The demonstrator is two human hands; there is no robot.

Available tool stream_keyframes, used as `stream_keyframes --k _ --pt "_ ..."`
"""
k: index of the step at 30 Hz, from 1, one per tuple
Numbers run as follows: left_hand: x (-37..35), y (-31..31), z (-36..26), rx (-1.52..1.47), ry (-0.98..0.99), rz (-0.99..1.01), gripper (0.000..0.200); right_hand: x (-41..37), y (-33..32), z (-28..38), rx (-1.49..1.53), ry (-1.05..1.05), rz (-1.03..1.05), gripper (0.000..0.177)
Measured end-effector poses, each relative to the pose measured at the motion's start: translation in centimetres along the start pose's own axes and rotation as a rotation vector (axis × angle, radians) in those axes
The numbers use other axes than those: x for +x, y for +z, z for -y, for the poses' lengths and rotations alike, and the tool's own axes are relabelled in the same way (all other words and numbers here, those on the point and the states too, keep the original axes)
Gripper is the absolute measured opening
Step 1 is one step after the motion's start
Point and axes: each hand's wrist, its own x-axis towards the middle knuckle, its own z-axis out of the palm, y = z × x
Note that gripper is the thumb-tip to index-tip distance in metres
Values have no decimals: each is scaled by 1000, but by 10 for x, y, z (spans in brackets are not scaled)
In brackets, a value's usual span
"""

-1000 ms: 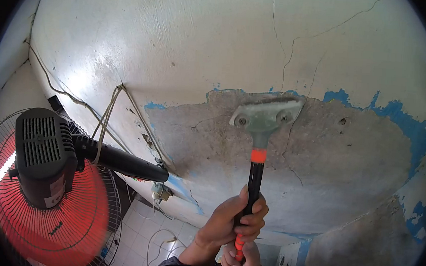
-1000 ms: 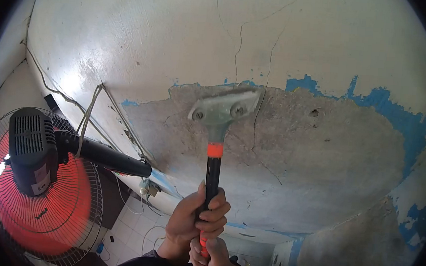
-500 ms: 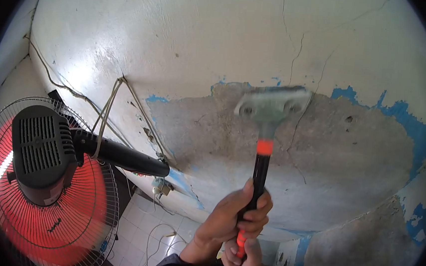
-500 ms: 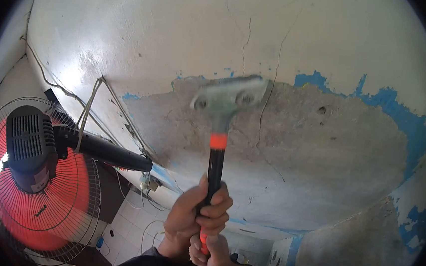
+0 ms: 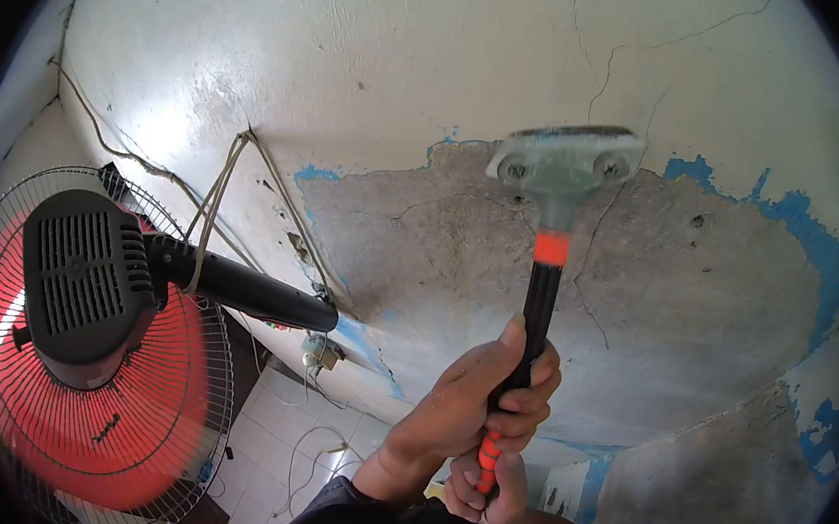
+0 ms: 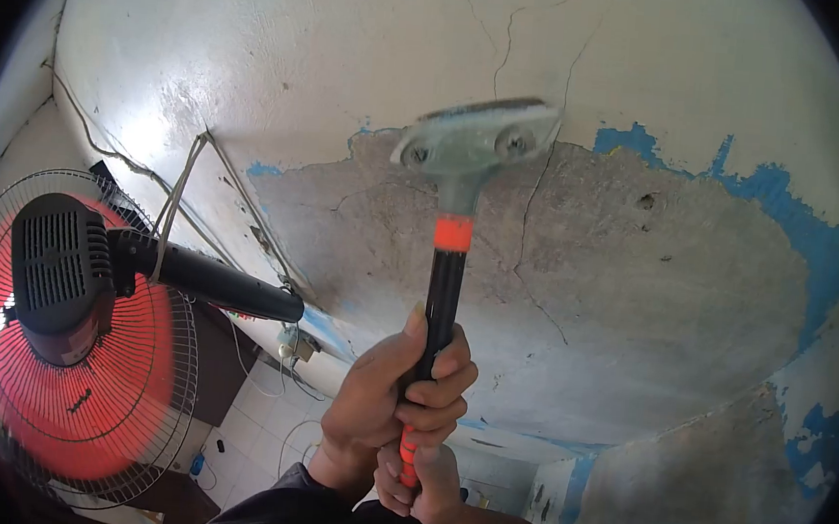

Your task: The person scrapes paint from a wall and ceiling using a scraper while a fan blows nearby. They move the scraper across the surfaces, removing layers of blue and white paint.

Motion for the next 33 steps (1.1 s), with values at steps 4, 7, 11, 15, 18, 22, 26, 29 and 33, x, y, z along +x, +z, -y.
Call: stream_keyframes --k 4,7,11,15,18,22,26,29,33 --pt "-8 -7 12 -69 -59 -30 47 -11 3 -12 6 8 -75 57" --pt "-2 -2 4 -22 -42 -15 47 -5 4 -3 -31 -34 -45 56" --pt "-4 -1 2 -5 -45 -16 48 -2 7 -2 -27 -45 -33 55" --pt "-6 -6 10 -30 -49 -35 48 -7 2 -7 -38 -45 -36 55" --pt "-1 1 1 -6 -43 -7 48 -2 6 1 -36 -38 -44 56" --pt "-3 0 2 -4 -34 -26 48 -4 8 -3 -14 -24 -30 56" --pt "-7 -4 12 -32 -14 -85 47 -5 5 -2 -42 -2 -37 57" --pt "-5 1 4 -70 -14 -58 47 -5 12 0 -27 13 -39 58" --pt "-10 -1 6 -53 -3 -104 47 -8 12 -9 2 26 -44 59"
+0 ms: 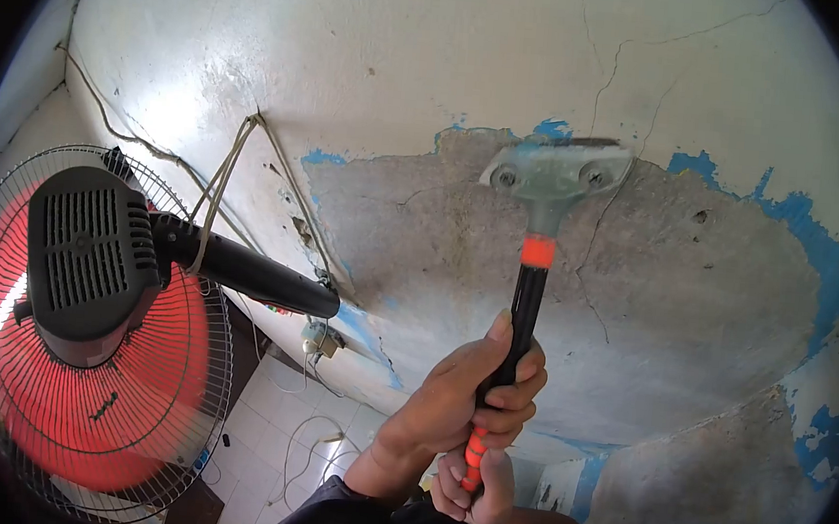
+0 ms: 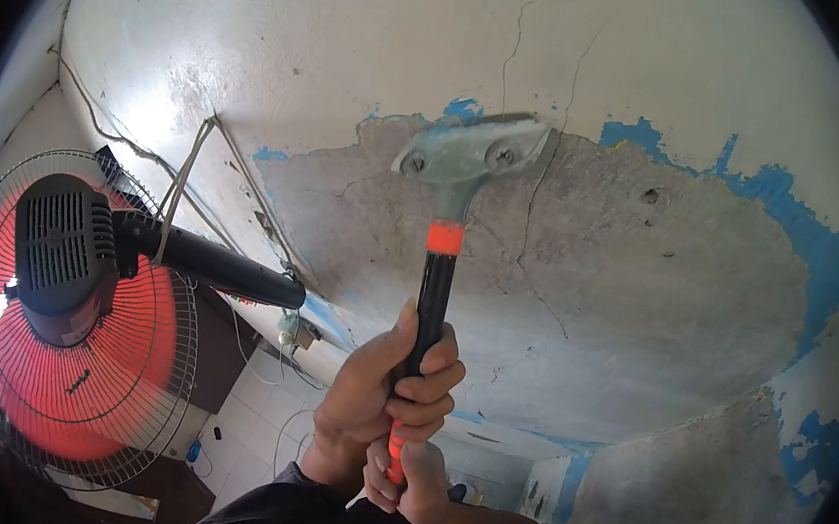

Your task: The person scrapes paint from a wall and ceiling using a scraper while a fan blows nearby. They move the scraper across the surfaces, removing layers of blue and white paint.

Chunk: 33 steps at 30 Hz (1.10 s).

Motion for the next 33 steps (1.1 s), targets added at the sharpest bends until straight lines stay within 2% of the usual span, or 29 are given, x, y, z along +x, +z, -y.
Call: stream_keyframes --k 9,15,20,25,30,33 --pt "-3 1 -3 12 14 8 47 3 7 2 5 -6 -10 57" --pt "1 -6 -8 8 7 86 48 8 2 8 -43 4 11 56" --pt "-5 -7 -1 -14 8 -14 51 4 3 -6 -13 2 0 57" --pt "1 -5 -11 -4 20 14 51 14 1 4 -41 -3 52 59" --pt "-4 -11 -3 26 4 -17 52 12 -3 -4 -47 4 -2 60" --pt "4 -10 -12 26 -20 59 50 11 2 -2 -31 1 3 59"
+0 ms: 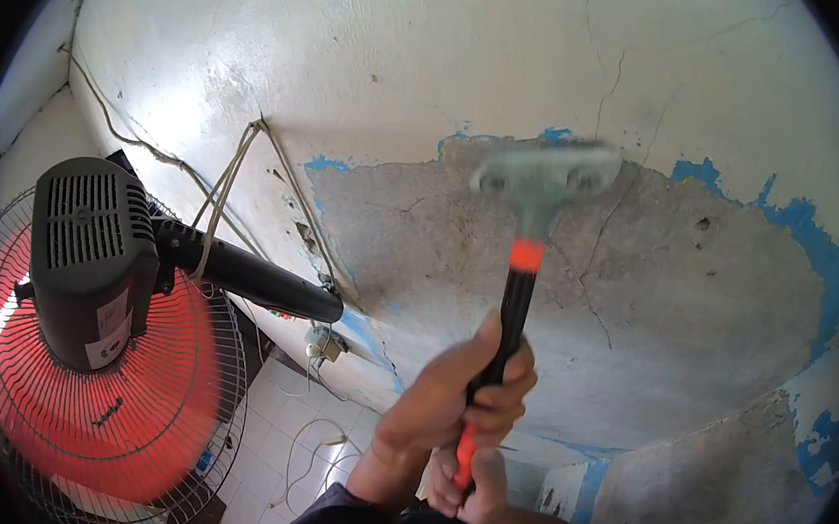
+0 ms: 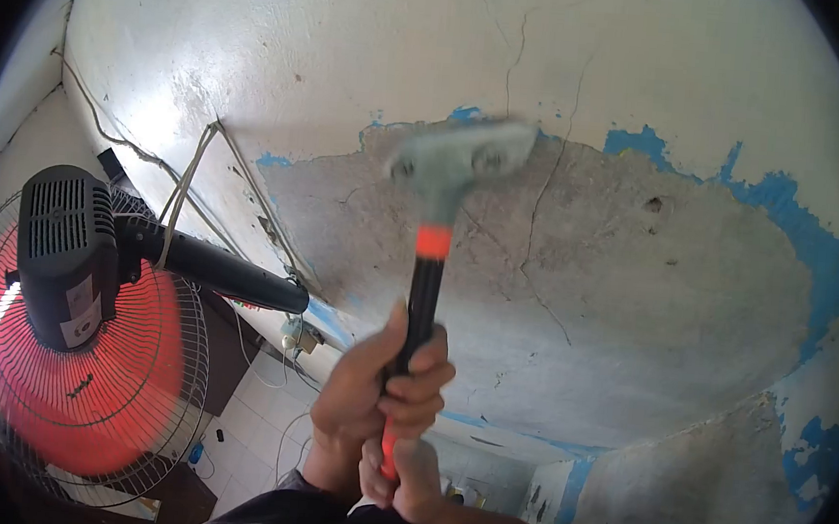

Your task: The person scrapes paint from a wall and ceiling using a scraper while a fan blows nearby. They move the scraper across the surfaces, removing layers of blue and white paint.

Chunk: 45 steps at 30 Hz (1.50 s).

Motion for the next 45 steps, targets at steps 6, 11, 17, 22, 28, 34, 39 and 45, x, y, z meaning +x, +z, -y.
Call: stream_keyframes --k 6,11,17,22,28,34,39,45 --pt "-8 2 1 61 7 -67 50 9 -2 -3 -11 -30 17 58" --pt "4 13 5 205 -31 -114 50 5 -8 -22 91 -137 36 58" --pt "-4 14 6 198 -68 -130 50 4 -7 -20 115 -101 61 57" --pt "4 20 -7 224 -74 -83 49 5 -6 -23 131 -122 70 57" --pt "-3 12 3 184 -87 -132 50 7 -6 -17 87 -111 58 57" --pt "7 27 -2 264 -42 -121 49 7 -8 2 101 -98 139 57" --pt "5 16 7 208 -66 -106 49 -3 -11 -13 93 -100 64 58" --pt "14 29 2 245 -44 -104 50 2 -14 5 86 -103 93 57"
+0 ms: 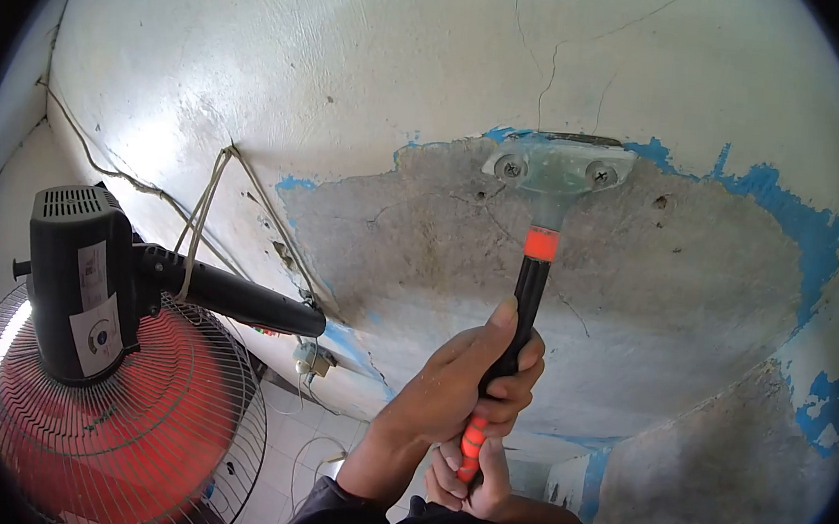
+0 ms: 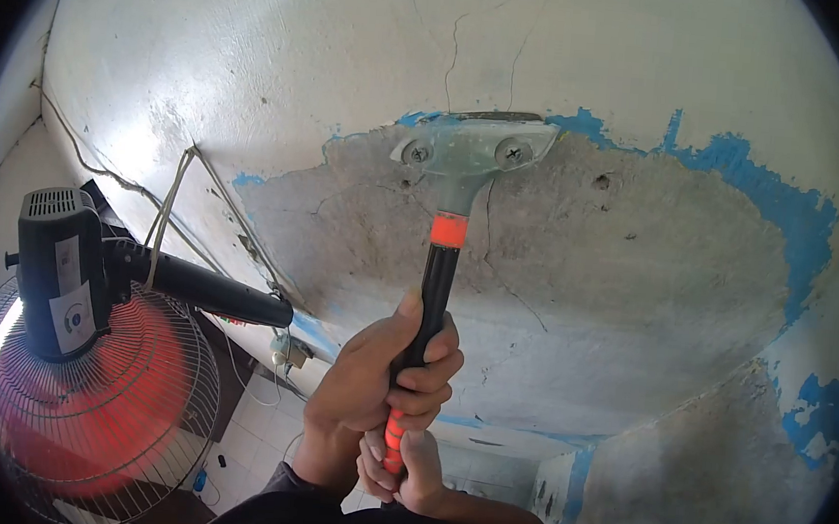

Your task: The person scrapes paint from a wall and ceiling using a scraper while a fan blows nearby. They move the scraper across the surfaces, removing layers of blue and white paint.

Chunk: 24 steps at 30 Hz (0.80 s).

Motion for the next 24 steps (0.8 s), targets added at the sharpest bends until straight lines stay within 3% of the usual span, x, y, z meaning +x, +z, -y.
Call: stream_keyframes --k 24 --pt "5 2 4 -73 84 14 51 -4 -4 19 -129 17 -13 58"
